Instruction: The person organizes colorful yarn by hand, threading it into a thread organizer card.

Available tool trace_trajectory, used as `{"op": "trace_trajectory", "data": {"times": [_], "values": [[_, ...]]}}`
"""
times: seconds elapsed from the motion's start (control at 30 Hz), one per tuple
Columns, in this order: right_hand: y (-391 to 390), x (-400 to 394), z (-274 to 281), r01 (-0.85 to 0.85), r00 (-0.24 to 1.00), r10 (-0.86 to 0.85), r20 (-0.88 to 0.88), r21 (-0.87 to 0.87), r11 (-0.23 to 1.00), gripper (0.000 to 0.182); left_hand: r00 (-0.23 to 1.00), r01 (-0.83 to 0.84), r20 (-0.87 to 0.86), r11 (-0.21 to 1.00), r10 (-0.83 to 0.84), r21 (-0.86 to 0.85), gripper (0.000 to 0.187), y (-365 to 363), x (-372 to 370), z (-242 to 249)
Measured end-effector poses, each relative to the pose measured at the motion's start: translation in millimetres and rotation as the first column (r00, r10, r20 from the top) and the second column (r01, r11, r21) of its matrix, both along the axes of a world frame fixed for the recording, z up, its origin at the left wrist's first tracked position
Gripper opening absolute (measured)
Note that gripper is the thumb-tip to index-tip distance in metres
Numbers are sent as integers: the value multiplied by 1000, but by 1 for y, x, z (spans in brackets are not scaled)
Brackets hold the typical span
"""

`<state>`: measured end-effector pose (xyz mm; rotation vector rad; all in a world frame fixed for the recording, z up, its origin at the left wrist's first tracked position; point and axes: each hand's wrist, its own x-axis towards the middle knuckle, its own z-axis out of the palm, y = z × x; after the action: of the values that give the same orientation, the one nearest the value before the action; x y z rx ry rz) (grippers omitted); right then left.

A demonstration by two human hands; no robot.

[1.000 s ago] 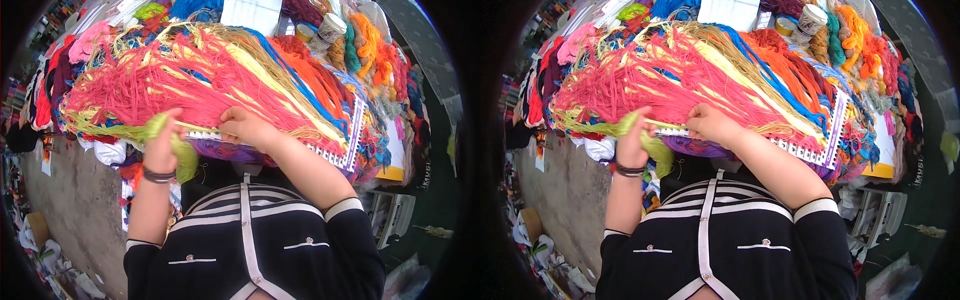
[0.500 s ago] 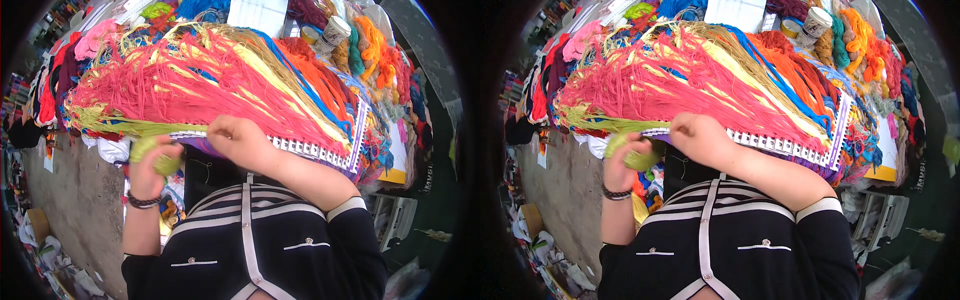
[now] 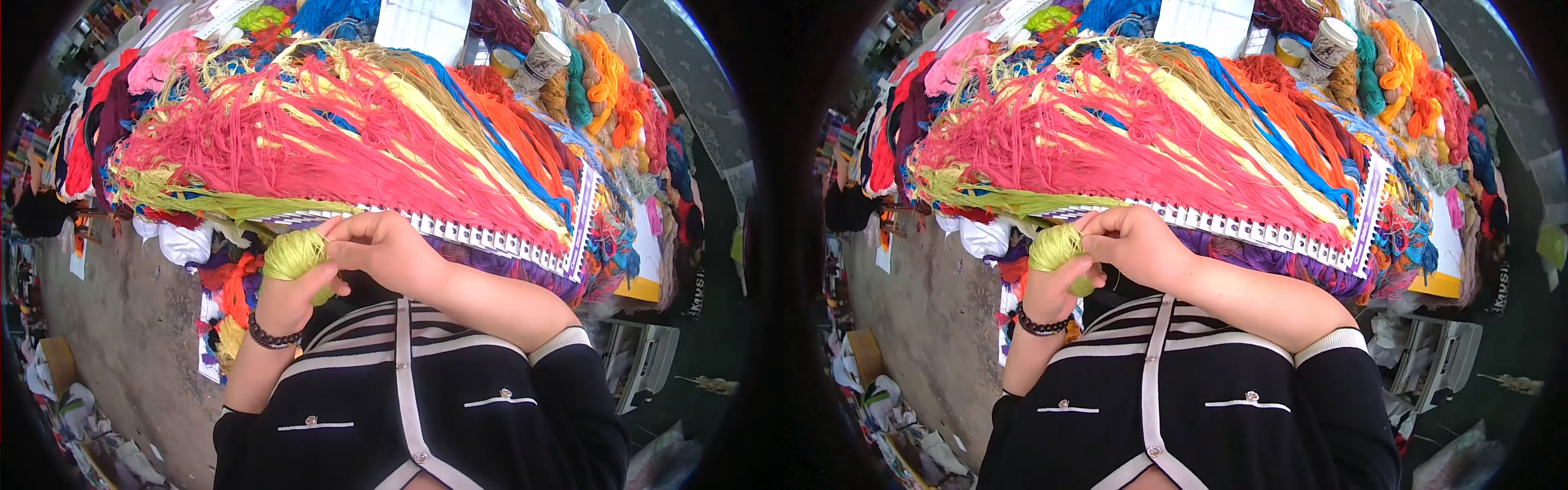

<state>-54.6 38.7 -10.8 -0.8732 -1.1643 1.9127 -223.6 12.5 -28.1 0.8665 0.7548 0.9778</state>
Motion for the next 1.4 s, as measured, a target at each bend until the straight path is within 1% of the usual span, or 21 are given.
{"op": "trace_trajectory", "data": {"times": [0.07, 0.2, 0.27, 0.4, 0.57, 0.7, 0.8, 0.87, 0.93, 0.97, 1.03, 1.07, 1.1, 1.13, 1.17, 1.2, 1.23, 1.27, 1.3, 1.37, 1.4], "values": [[-1, 0, 1, -28, 992, 26, -120, -17, 999, 13, 999, -13, 40, 997, 17, -82, 47, 0, -3, -2], [-2, 1, 0, -15, 998, 17, -58, 40, 999, 12, 998, -29, 59, 997, 33, -70, 46, -3, 2, 3], [-3, 2, 2, 6, 1000, -6, -5, -34, 999, 12, 996, -60, 60, 997, 63, -58, 45, -4, 3, 5], [-3, 3, 6, 14, 999, -15, -38, -37, 999, 11, 997, -70, 29, 996, 72, -51, 44, -7, 5, 3], [-2, 4, 2, -33, 995, 39, 88, -66, 997, 10, 997, -75, -18, 996, 74, -45, 42, -5, 7, -2], [-1, 4, -2, -36, 999, 35, -8, -126, 991, 9, 996, -84, -9, 995, 84, -59, 42, -5, 10, -1], [-4, 2, -10, 21, 999, -19, 27, -57, 998, 7, 988, -142, 38, 981, 148, -131, 37, -5, 11, -1], [-5, 4, -8, 81, 996, -87, 36, 132, 988, 7, 978, -180, 87, 978, 190, -106, 29, -6, 10, -5], [-3, 13, -1, 107, 993, -97, -65, 156, 982, 9, 977, -180, 101, 981, 186, -66, 26, -5, 3, -10], [-5, 24, 10, 131, 984, -133, -121, -24, 991, 12, 976, -182, 114, 983, 184, -29, 23, -4, -1, -11], [-2, 60, 30, 12, 881, -108, -460, -207, 978, 14, 905, -248, 296, 944, 305, -216, 26, -5, -19, -12], [1, 86, 41, -4, 803, -80, -590, -139, 990, 14, 834, -225, 420, 916, 358, -333, 28, -4, -35, -16], [1, 116, 62, 154, 869, -155, -470, -40, 987, 14, 803, -344, 335, 843, 492, -414, 33, -1, -50, -18], [6, 153, 84, 249, 937, -202, -285, 141, 958, 13, 750, -332, 426, 844, 507, -420, 35, 4, -80, -33], [10, 192, 105, 354, 920, -317, -232, 137, 925, 12, 686, -320, 512, 847, 517, -426, 37, 7, -112, -50], [13, 229, 119, 499, 848, -529, -30, 377, 780, 15, 691, -376, 488, 841, 534, -388, 38, 7, -135, -56], [13, 266, 138, 614, 514, -824, 238, 569, 547, 16, 693, -430, 464, 833, 552, -348, 39, 5, -154, -60], [19, 294, 136, 604, 186, -974, 125, 768, 214, 17, 725, -469, 376, 813, 577, -344, 41, 4, -168, -58], [14, 297, 141, 332, -88, -990, 112, 940, 77, 22, 778, -434, 343, 845, 526, -313, 40, 4, -168, -56], [20, 273, 126, 247, -1, -989, 148, 958, 143, 18, 869, -362, 250, 894, 427, -265, 37, 9, -142, -48], [33, 268, 96, 271, 240, -902, 358, 868, 416, 19, 902, -348, 151, 889, 404, -296, 36, 13, -113, -40]]}}
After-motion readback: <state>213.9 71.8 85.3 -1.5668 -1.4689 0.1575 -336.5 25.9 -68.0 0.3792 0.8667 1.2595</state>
